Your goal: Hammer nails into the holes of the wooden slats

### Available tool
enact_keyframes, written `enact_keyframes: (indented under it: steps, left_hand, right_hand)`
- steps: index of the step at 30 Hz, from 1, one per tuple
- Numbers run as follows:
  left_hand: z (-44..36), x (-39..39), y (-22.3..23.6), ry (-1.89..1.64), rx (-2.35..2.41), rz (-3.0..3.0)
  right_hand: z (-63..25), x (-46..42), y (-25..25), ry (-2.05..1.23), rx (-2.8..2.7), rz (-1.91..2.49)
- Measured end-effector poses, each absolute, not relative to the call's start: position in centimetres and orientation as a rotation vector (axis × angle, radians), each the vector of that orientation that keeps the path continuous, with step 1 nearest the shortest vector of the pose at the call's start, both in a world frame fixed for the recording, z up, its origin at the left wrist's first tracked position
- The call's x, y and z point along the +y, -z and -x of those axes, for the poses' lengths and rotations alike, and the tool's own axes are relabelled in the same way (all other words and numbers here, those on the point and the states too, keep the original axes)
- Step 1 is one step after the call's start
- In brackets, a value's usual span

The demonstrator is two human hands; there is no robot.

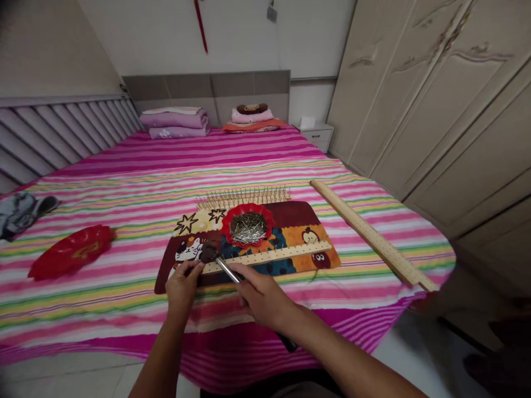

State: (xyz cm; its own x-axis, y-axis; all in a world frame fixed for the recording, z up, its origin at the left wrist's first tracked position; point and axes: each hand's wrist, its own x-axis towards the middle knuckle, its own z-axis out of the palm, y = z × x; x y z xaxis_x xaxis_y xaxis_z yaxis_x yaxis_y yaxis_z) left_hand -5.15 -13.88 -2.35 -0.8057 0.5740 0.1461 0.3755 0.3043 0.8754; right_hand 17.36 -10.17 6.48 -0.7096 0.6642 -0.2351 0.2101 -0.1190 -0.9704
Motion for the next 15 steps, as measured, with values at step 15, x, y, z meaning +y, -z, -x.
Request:
enact_keyframes:
  steps: [15]
  left_hand:
    - [4.9,-14.0,2.9,-1.472,2.422,-0.933]
  right_hand:
    - [-14.7,-9.6,-6.5,-1.39,-2.216,0.751]
